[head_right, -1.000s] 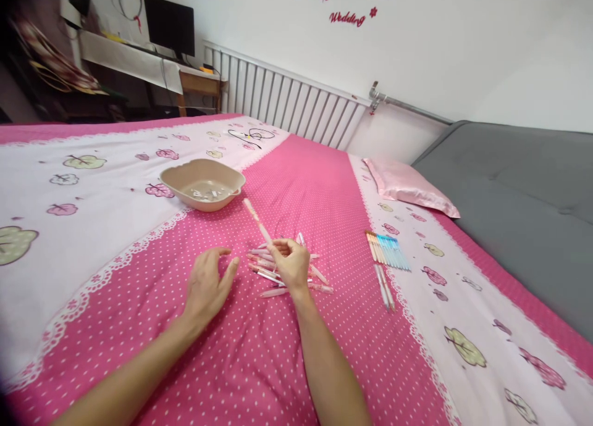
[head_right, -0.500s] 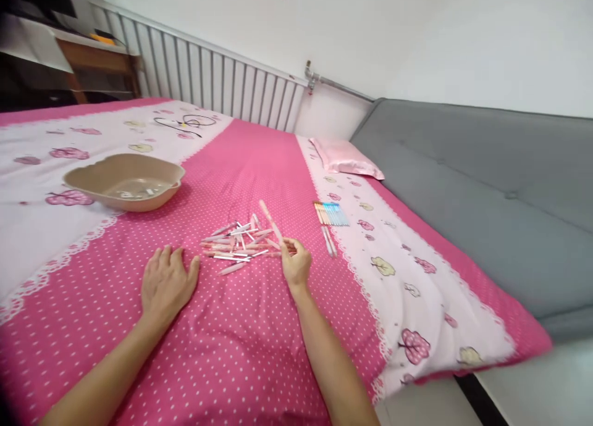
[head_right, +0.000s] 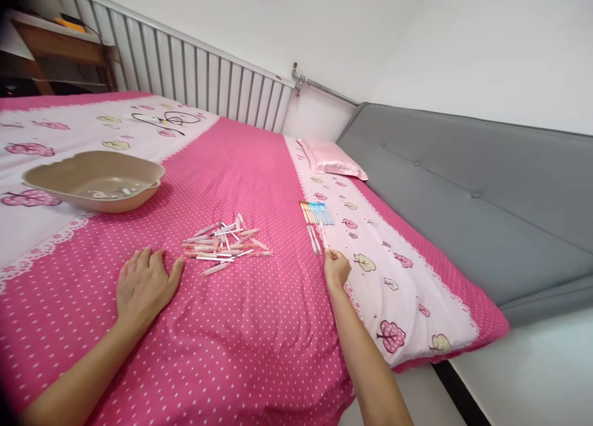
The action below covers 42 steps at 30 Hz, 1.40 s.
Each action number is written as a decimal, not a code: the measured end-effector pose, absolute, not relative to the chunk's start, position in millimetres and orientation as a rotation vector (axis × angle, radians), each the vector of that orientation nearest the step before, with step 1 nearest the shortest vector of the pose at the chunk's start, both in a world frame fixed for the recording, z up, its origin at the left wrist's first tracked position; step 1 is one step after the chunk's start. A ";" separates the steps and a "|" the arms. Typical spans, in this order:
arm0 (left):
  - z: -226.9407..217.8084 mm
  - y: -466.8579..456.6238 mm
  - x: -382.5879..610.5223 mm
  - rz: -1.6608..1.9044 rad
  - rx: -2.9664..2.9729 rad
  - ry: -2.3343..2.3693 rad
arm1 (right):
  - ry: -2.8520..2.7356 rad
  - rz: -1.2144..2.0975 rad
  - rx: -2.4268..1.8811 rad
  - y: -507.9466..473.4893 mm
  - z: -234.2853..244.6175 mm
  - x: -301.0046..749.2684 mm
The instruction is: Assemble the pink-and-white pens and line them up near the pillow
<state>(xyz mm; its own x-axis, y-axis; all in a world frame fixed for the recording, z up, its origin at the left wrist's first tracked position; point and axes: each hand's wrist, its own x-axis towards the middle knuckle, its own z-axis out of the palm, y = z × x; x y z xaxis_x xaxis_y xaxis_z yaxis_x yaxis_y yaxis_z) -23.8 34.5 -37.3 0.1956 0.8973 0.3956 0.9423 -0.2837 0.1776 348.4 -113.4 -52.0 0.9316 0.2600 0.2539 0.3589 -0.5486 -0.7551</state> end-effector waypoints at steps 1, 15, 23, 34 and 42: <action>-37.0 34.6 -23.8 -0.647 -2.348 -1.814 | -0.420 -0.143 -2.203 -113.4 -52.9 351.1; -38.5 35.8 -24.1 -0.711 -2.372 -1.802 | -0.361 -0.093 -2.425 -106.4 -57.2 356.1; -38.3 36.1 -25.1 -0.673 -2.373 -1.823 | -0.348 -0.053 -2.482 -104.5 -56.3 353.1; -42.9 38.1 -25.6 -0.669 -2.323 -1.796 | -0.317 -0.065 -2.476 -102.6 -55.5 347.5; -42.9 37.6 -25.8 -0.662 -2.313 -1.796 | -0.314 -0.077 -2.469 -101.7 -53.0 344.2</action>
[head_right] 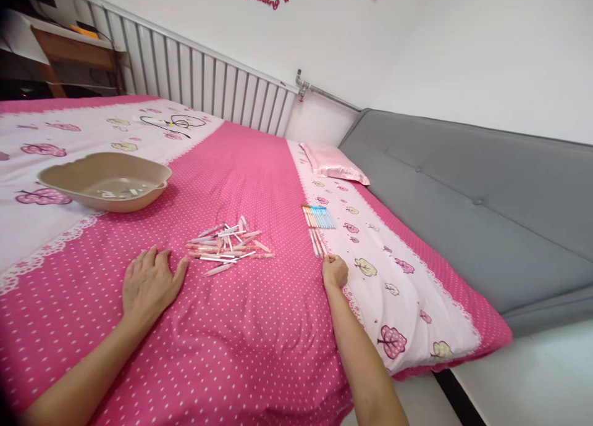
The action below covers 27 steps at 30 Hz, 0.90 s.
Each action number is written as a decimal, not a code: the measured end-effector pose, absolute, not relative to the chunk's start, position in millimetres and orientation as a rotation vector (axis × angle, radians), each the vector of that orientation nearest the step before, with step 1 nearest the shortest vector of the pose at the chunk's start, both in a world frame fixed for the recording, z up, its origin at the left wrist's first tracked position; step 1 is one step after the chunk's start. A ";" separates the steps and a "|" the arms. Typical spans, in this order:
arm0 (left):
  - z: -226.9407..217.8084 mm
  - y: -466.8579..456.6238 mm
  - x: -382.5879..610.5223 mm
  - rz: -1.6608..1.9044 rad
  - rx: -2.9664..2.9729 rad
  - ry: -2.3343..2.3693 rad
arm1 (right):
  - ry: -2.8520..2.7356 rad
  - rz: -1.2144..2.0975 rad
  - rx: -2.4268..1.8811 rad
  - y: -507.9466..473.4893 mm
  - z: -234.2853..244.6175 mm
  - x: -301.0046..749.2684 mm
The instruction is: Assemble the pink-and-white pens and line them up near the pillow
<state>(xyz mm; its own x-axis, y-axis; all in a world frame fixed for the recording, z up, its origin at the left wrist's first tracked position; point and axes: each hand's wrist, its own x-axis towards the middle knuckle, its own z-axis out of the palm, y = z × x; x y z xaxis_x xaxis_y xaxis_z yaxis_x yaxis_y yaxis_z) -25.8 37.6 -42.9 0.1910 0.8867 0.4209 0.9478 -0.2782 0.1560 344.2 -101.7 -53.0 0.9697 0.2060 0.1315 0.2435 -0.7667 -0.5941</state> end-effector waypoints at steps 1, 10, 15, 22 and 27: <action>-42.9 37.6 -25.8 -0.658 -2.314 -1.798 | -0.314 -0.077 -2.469 -101.7 -52.7 344.0; -41.9 37.5 -25.5 -0.660 -2.325 -1.809 | -0.323 -0.094 -2.463 -102.0 -54.9 344.8; -42.5 37.1 -26.0 -0.686 -2.321 -1.785 | -0.340 -0.127 -2.448 -102.9 -60.3 347.9; -46.1 38.0 -26.6 -0.741 -2.330 -1.779 | -0.389 -0.219 -2.400 -104.3 -68.4 351.0; -45.5 33.7 -27.4 -0.752 -2.362 -1.803 | -0.450 -0.293 -2.374 -111.5 -72.1 347.2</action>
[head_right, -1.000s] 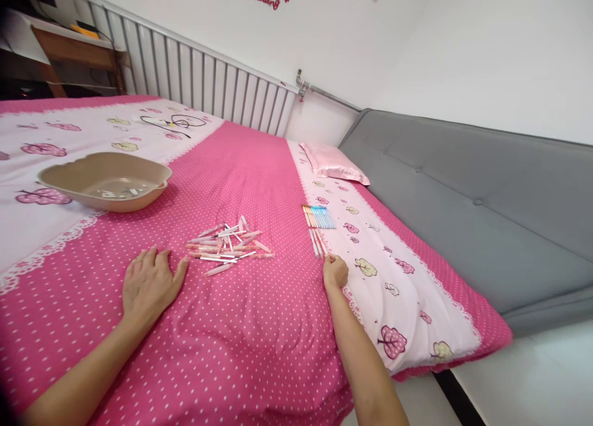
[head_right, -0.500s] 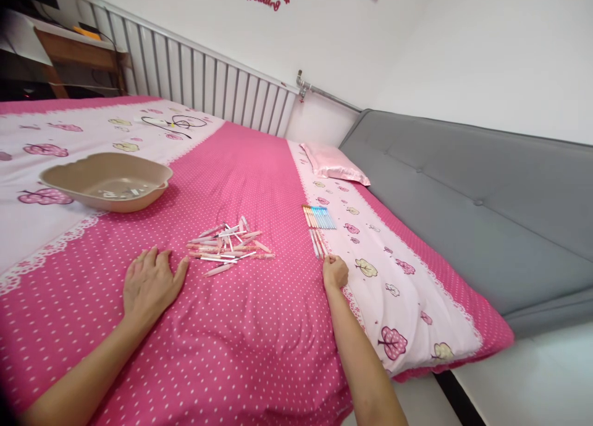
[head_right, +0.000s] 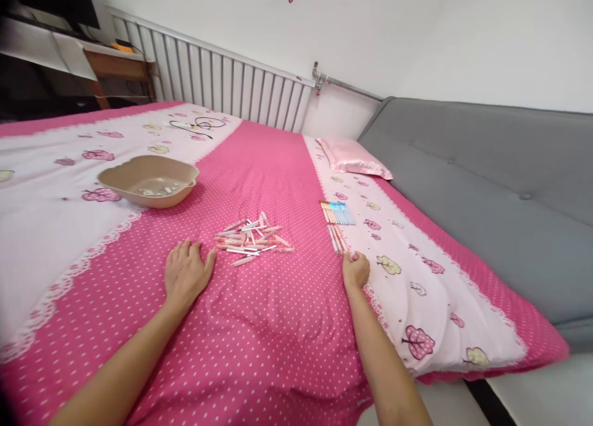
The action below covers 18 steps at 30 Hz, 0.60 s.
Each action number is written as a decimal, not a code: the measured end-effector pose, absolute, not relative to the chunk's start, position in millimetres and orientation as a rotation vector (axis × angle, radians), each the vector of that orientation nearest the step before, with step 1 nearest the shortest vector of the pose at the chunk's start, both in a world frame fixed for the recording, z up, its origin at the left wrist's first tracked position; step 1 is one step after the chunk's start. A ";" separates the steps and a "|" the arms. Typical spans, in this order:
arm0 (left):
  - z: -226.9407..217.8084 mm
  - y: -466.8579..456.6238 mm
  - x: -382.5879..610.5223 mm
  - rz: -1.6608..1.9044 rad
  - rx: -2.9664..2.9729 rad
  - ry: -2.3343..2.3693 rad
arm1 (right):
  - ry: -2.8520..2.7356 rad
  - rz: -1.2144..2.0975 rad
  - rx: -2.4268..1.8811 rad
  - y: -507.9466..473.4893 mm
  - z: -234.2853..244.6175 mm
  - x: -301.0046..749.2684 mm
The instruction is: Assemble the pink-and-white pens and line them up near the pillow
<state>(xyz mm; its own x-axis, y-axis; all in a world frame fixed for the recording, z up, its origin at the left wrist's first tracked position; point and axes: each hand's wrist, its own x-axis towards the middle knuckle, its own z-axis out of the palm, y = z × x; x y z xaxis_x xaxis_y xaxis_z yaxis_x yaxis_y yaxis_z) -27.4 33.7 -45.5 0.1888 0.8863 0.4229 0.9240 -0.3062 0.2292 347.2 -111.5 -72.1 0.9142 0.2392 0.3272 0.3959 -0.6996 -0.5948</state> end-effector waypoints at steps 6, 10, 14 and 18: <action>-45.6 22.0 -31.8 -0.668 -2.407 -1.789 | -0.493 -0.321 -2.430 -134.8 -76.2 329.9; -46.3 11.1 -39.4 -0.560 -2.480 -1.781 | -0.520 -0.308 -2.503 -158.5 -78.5 309.1; -47.7 -0.9 -51.4 -0.486 -2.540 -1.694 | -0.585 -0.292 -2.555 -179.7 -81.4 289.6; -49.5 -14.3 -64.6 -0.473 -2.550 -1.615 | -0.699 -0.366 -2.647 -192.7 -83.6 278.2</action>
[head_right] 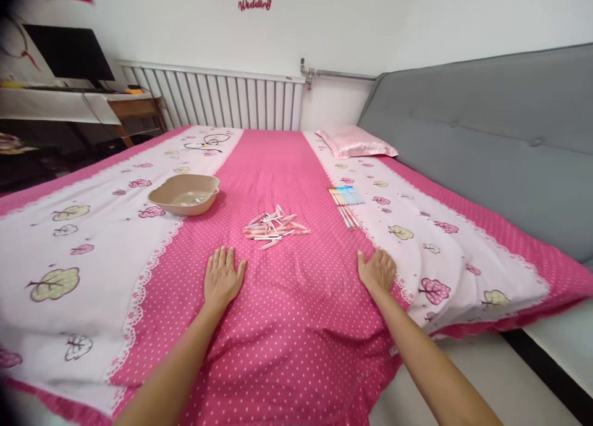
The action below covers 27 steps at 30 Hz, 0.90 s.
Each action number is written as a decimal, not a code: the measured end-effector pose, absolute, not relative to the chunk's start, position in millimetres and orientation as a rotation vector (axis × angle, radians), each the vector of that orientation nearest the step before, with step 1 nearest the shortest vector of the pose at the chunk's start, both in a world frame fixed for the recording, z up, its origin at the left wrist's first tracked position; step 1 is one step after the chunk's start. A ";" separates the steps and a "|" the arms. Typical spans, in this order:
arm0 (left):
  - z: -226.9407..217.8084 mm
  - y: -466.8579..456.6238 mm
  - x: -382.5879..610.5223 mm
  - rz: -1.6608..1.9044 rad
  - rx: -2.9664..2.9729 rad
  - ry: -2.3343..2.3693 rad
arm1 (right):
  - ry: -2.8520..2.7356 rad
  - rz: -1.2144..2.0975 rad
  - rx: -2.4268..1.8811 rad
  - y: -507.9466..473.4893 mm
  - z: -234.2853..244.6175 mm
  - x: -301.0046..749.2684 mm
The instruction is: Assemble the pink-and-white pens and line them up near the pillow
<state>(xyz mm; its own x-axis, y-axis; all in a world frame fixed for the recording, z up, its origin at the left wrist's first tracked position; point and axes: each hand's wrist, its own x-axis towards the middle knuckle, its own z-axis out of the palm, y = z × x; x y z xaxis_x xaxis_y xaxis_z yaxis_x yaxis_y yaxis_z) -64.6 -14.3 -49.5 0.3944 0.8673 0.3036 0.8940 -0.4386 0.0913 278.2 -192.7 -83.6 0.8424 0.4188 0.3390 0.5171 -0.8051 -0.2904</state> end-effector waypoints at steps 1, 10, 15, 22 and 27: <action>-50.0 -17.6 -67.4 -0.475 -2.547 -1.599 | -0.720 -0.386 -2.664 -194.7 -83.9 276.4; -49.8 -33.4 -77.3 -0.500 -2.547 -1.575 | -0.787 -0.445 -2.695 -207.8 -87.3 262.6; -47.6 -36.3 -75.8 -0.474 -2.562 -1.603 | -0.822 -0.532 -2.648 -217.5 -92.9 253.8; -45.2 -37.6 -73.9 -0.441 -2.587 -1.632 | -0.853 -0.558 -2.645 -230.1 -98.1 238.3; -45.6 -35.9 -74.3 -0.457 -2.601 -1.626 | -0.828 -0.606 -2.612 -234.0 -101.6 228.2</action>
